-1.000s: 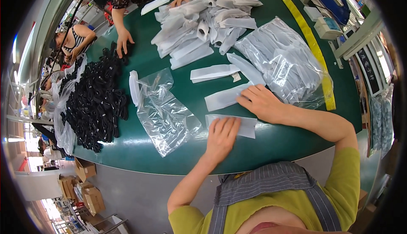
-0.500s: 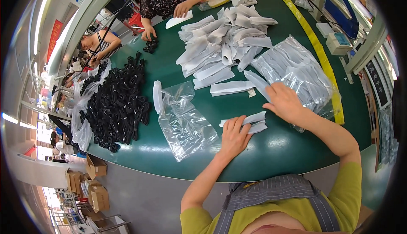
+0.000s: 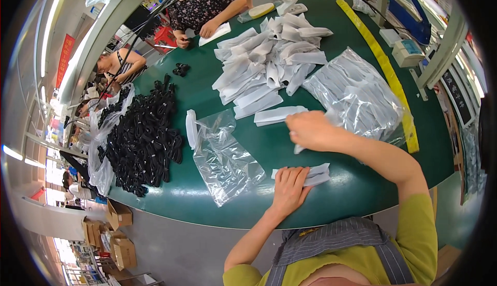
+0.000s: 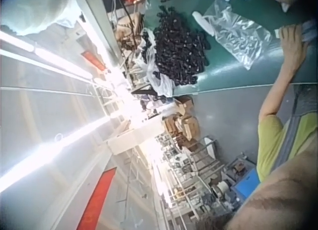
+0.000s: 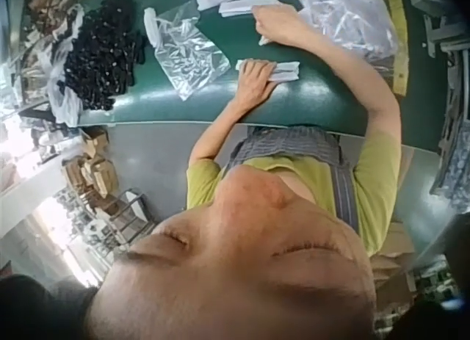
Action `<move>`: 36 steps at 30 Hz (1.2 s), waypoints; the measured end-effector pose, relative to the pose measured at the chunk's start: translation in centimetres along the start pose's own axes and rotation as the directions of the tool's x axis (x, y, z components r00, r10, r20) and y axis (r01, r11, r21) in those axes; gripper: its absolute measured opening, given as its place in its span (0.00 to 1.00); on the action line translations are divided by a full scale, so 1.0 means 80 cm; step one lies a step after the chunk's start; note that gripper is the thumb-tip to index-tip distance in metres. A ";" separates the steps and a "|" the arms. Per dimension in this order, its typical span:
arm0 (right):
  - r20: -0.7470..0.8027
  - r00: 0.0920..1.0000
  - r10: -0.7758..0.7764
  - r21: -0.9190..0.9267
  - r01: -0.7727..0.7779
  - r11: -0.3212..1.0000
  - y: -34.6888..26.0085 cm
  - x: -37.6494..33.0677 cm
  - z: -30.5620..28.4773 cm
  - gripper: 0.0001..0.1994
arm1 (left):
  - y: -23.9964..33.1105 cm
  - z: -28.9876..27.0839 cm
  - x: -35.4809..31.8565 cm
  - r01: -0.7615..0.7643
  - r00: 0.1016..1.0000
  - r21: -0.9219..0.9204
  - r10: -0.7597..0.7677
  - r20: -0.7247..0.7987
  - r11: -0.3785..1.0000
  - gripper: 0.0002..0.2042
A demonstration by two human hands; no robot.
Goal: Packing small white and black plastic components into clear plastic bags at a factory workbench.
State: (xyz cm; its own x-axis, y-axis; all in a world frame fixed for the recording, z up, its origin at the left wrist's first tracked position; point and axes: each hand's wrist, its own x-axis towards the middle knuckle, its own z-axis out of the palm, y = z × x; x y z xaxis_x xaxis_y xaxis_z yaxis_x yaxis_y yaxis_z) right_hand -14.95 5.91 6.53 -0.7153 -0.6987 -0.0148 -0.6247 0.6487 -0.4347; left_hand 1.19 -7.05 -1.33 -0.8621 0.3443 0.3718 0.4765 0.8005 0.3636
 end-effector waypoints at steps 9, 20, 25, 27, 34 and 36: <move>-0.356 0.819 -0.449 -0.119 0.437 0.891 0.043 -0.040 0.049 0.16 | -0.006 -0.008 -0.018 0.061 0.998 -0.004 -0.061 0.010 0.998 0.27; 0.193 0.903 -0.384 0.393 0.287 0.874 0.074 -0.013 0.032 0.13 | -0.020 -0.003 0.006 0.103 0.995 -0.053 -0.103 0.000 0.993 0.27; -0.238 0.907 -0.347 -0.250 0.288 0.924 0.075 0.070 0.058 0.13 | -0.016 0.010 0.016 0.148 0.989 0.016 -0.148 -0.004 0.989 0.29; -0.117 0.944 -0.308 -0.104 0.297 0.949 0.072 0.054 0.053 0.14 | -0.019 0.001 0.019 0.142 0.990 0.103 -0.143 0.001 0.984 0.30; -0.010 0.941 -0.337 0.147 0.335 0.931 0.068 0.093 0.040 0.09 | -0.042 0.000 0.023 0.107 0.993 -0.005 -0.106 0.045 0.994 0.32; -0.382 0.812 -0.441 -0.176 0.405 0.897 0.099 0.158 0.097 0.10 | -0.040 0.005 0.030 0.135 0.991 -0.032 -0.134 0.029 0.990 0.32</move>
State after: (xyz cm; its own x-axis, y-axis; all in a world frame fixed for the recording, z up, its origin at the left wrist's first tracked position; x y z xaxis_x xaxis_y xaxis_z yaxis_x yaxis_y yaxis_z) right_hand -26.50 -0.08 -4.08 -0.4247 -0.7381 0.5242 -0.9053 0.3525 -0.2372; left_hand -2.48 -8.57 -1.90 -0.9228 0.2480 0.2949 0.3611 0.8237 0.4372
